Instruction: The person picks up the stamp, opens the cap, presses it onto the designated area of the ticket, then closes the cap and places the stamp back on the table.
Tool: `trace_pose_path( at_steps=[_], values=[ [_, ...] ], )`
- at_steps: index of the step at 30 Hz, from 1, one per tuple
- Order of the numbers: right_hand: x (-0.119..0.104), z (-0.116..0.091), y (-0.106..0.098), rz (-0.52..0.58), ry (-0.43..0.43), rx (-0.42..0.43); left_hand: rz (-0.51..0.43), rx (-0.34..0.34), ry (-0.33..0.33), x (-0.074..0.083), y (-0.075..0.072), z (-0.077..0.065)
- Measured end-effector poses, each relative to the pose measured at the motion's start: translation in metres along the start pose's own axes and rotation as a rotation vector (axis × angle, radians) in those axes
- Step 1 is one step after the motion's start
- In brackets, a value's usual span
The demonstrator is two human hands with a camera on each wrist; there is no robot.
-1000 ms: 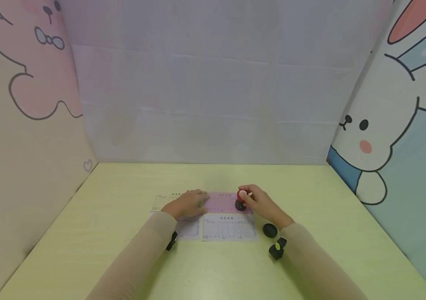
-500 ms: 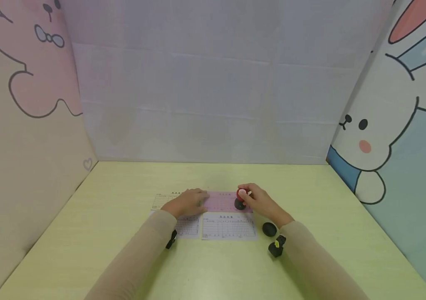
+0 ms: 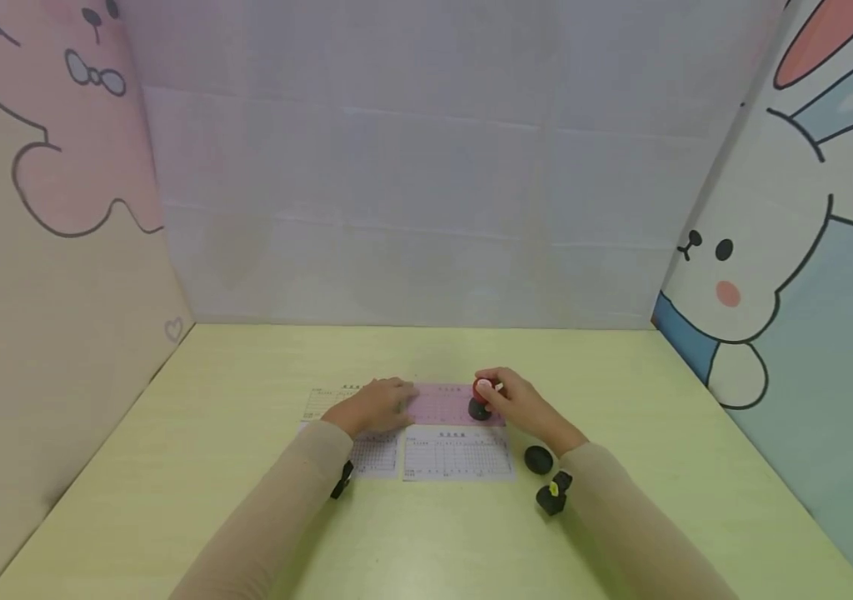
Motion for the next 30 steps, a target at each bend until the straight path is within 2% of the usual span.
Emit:
trace_pose_path(
  at_steps=[15,22,30],
  values=[
    [-0.0014,0.0,-0.0023,0.001,0.0,-0.029,0.011,0.004,0.01,-0.0012,0.0025,0.0004],
    [-0.0046,0.0018,-0.0064,0.018,0.042,-0.022,0.007,-0.002,0.008,-0.001,-0.0006,-0.0005],
    [0.0039,0.0036,-0.0095,0.069,0.081,-0.009,0.009,-0.012,-0.001,-0.0007,0.0009,-0.0009]
  ],
)
Point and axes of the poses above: each hand's wrist, its own z-axis towards the middle knuckle, its own y-axis out of the palm, x = y × z, the point moved 7 cm from there along z, towards the middle knuckle, and after that the axes turned 4 degrees about z, right-handed, at the moved point
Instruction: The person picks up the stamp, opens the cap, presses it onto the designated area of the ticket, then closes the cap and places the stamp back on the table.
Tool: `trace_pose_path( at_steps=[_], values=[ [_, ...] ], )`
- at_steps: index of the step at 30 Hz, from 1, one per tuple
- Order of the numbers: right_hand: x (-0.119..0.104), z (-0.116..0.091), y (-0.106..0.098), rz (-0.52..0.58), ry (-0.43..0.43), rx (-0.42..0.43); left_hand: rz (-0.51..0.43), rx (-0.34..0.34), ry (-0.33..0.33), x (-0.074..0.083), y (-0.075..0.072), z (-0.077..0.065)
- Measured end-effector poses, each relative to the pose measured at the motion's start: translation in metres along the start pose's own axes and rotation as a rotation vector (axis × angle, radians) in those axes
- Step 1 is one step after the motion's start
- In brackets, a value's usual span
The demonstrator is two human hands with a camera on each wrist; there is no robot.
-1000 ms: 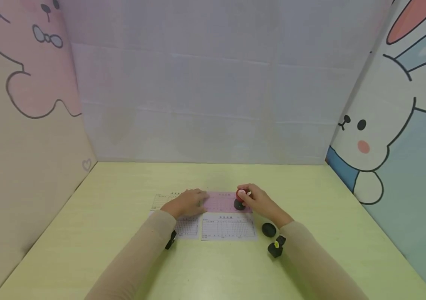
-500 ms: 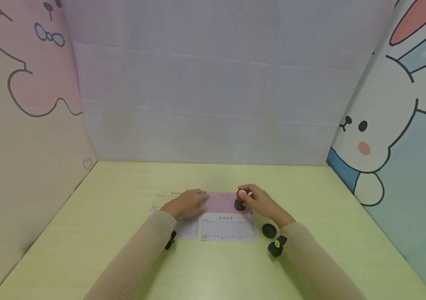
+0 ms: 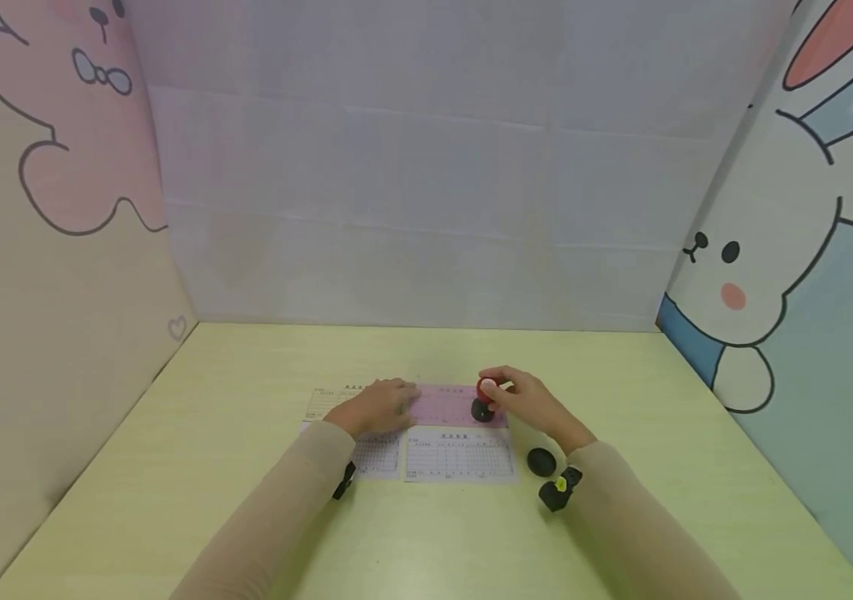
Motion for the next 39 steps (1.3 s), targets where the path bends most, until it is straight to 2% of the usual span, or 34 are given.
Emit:
trace_pose_path(
  at_steps=[8,16,22,29,39],
  values=[
    [0.0,-0.002,-0.002,0.042,-0.013,0.004,-0.003,0.011,0.002,0.0,0.0,0.001],
    [-0.006,-0.003,-0.012,0.088,-0.022,0.023,-0.012,0.01,-0.009,-0.002,0.003,0.002],
    [-0.011,-0.004,-0.018,0.09,-0.04,0.039,-0.011,0.016,0.004,0.0,0.001,0.001],
    [-0.011,-0.008,-0.023,0.073,0.0,0.066,-0.013,0.017,0.013,-0.001,0.0,0.001],
    [-0.013,-0.009,-0.023,0.078,-0.013,0.048,-0.049,0.023,0.016,-0.001,-0.003,-0.001]
  ],
)
Point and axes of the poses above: each hand's wrist, its own z-axis towards the middle knuckle, its own y-axis out of the palm, x = y × z, the point moved 7 cm from there along z, towards the middle knuckle, and after that the axes turned 4 degrees about z, right-handed, at the moved point
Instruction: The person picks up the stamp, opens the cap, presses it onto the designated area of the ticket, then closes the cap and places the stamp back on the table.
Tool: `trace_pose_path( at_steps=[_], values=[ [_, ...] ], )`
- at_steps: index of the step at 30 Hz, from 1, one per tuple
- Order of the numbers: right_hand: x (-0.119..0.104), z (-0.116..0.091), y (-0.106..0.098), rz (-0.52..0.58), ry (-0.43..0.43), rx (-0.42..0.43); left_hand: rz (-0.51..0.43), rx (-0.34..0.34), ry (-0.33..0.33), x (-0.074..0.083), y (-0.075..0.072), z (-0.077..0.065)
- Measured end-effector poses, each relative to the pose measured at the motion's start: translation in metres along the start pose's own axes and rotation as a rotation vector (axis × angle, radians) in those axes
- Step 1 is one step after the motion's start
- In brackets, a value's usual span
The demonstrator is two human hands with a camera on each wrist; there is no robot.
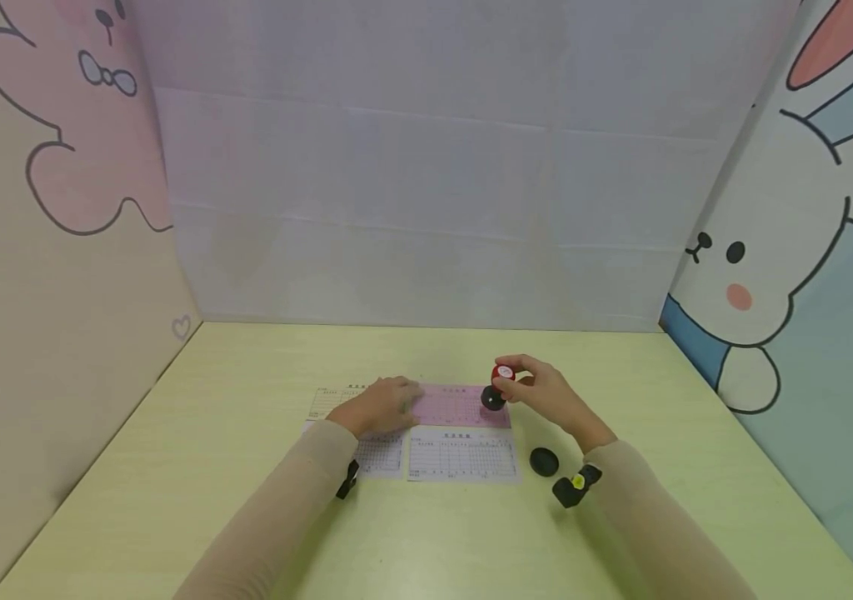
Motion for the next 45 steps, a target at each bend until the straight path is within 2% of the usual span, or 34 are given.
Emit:
trace_pose_path(
  at_steps=[10,14,23,28,34,45],
  values=[
    [-0.001,0.001,0.0,0.028,-0.004,-0.004,-0.028,0.029,0.009,-0.005,-0.005,0.004],
    [-0.003,0.002,0.001,0.046,-0.01,-0.005,-0.046,0.051,0.001,-0.006,-0.01,0.002],
    [-0.005,0.005,0.008,0.063,-0.03,-0.028,-0.078,0.05,-0.016,-0.014,-0.016,-0.004],
    [-0.007,0.007,0.016,0.052,-0.047,-0.058,-0.075,0.058,0.014,-0.017,-0.024,-0.014],
    [-0.014,0.009,0.027,0.06,-0.059,-0.083,-0.064,0.068,0.045,-0.026,-0.03,-0.033],
    [-0.018,0.013,0.034,0.065,-0.074,-0.104,-0.066,0.063,0.014,-0.057,-0.036,-0.069]
  ],
)
Point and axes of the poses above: each hand's wrist, its own z-axis towards the middle knuckle, its own y-axis out of the palm, x = y × z, the point moved 7 cm from there along z, towards the middle knuckle, and after that the axes turned 4 degrees about z, right-handed, at the moved point
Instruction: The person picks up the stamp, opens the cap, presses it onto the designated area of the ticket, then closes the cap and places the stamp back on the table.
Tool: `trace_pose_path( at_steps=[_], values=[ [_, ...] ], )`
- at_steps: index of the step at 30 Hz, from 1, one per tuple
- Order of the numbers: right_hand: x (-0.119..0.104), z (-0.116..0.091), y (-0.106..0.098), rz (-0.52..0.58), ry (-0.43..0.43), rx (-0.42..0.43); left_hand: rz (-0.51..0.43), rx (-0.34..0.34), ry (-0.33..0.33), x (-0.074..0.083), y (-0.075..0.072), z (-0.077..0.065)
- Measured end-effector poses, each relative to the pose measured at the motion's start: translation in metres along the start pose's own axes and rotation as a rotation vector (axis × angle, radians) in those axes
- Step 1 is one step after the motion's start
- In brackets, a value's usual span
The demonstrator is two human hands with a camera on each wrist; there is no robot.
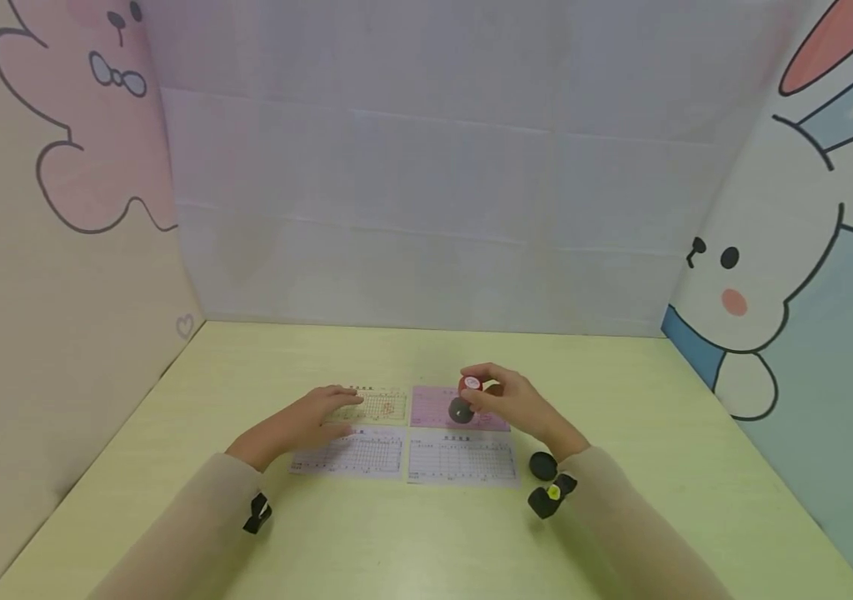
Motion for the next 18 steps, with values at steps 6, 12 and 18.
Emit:
trace_pose_path(
  at_steps=[6,12,18],
  values=[
    [-0.003,0.002,0.006,-0.002,0.015,-0.017,0.014,0.009,0.002,-0.013,-0.002,-0.02],
    [-0.006,0.006,0.015,-0.018,0.002,-0.038,0.049,0.01,-0.009,-0.028,0.001,-0.037],
    [-0.007,0.01,0.025,-0.007,0.004,-0.056,0.069,0.042,0.026,-0.036,0.003,-0.05]
  ],
)
Point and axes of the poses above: each hand's wrist, its own z-axis towards the middle knuckle, its own y-axis out of the palm, x = y × z, the point moved 7 cm from there along z, towards the middle knuckle, and after that the axes turned 4 degrees about z, right-handed, at the moved point
